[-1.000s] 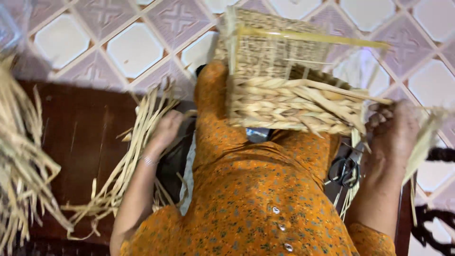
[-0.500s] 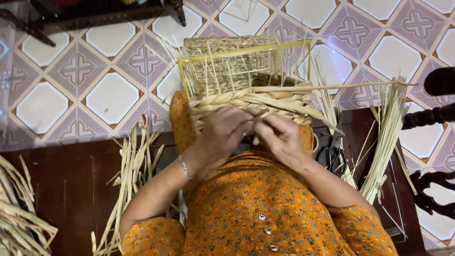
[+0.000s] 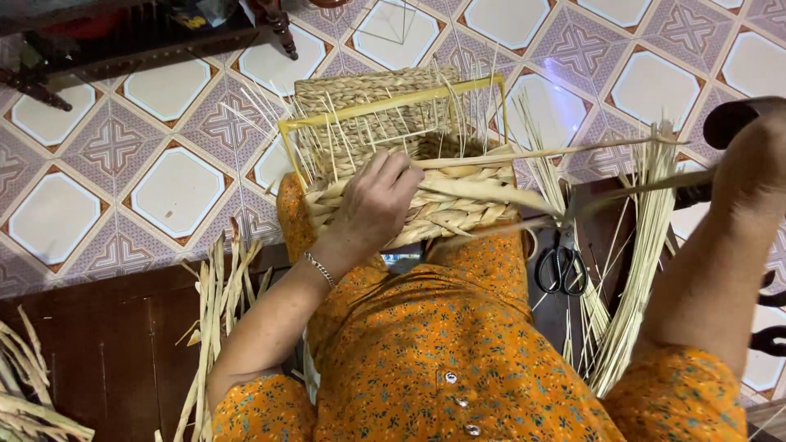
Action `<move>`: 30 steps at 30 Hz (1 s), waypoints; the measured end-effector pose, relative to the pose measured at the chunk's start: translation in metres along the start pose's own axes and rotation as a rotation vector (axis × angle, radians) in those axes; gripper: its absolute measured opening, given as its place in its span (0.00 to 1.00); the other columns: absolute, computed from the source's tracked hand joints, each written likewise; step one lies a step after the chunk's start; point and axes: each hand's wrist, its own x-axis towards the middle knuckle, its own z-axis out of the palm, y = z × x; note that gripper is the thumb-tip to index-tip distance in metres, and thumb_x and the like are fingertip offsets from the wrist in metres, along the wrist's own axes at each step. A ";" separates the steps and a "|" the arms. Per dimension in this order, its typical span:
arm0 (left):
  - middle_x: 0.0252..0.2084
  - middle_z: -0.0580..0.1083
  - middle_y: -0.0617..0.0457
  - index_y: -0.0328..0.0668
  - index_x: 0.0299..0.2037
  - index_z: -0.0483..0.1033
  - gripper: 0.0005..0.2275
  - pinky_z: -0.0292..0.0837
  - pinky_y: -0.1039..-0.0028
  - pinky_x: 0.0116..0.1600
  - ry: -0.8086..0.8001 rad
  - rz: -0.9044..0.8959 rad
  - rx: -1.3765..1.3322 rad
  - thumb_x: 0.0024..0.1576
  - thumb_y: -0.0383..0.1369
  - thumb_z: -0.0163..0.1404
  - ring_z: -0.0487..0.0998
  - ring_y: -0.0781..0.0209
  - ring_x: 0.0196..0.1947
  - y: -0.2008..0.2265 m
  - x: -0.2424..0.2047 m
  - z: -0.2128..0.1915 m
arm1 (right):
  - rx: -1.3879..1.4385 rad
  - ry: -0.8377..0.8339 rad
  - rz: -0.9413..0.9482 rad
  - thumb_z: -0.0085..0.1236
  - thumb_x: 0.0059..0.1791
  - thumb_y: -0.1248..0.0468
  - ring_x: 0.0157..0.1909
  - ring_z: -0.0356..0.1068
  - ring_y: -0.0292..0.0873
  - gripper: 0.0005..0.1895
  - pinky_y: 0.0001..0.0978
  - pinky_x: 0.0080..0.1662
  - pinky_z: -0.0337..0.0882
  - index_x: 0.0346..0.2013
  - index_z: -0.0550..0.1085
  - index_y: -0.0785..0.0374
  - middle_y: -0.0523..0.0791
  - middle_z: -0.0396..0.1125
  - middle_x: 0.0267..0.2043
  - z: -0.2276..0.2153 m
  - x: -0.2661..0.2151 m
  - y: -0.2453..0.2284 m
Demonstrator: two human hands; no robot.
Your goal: The person weaves a basket by hand, threading dried plant stalks through a frame and around vertical supports. They pick up stalks from a pile, tuck them into the weave, and occasionally use shears to trim excess material.
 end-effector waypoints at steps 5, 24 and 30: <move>0.45 0.74 0.47 0.34 0.44 0.73 0.05 0.77 0.66 0.51 0.043 0.010 -0.106 0.60 0.19 0.51 0.76 0.53 0.48 -0.007 -0.015 0.002 | -0.565 -0.291 -0.252 0.60 0.59 0.71 0.38 0.70 0.45 0.06 0.36 0.41 0.72 0.51 0.76 0.60 0.48 0.68 0.37 0.077 0.009 -0.049; 0.48 0.73 0.42 0.29 0.44 0.72 0.06 0.77 0.68 0.45 -0.017 0.044 -0.093 0.58 0.20 0.51 0.76 0.52 0.43 -0.002 -0.003 -0.011 | -0.660 -0.554 -0.441 0.70 0.45 0.63 0.32 0.60 0.43 0.06 0.37 0.28 0.62 0.32 0.82 0.60 0.42 0.63 0.27 0.196 -0.056 0.025; 0.36 0.73 0.43 0.27 0.43 0.73 0.09 0.78 0.65 0.40 -0.032 -0.028 -0.112 0.54 0.14 0.47 0.76 0.52 0.37 -0.001 0.022 -0.005 | -0.613 -0.612 -0.279 0.68 0.47 0.61 0.31 0.63 0.44 0.09 0.40 0.32 0.66 0.39 0.80 0.62 0.44 0.62 0.28 0.165 -0.057 0.010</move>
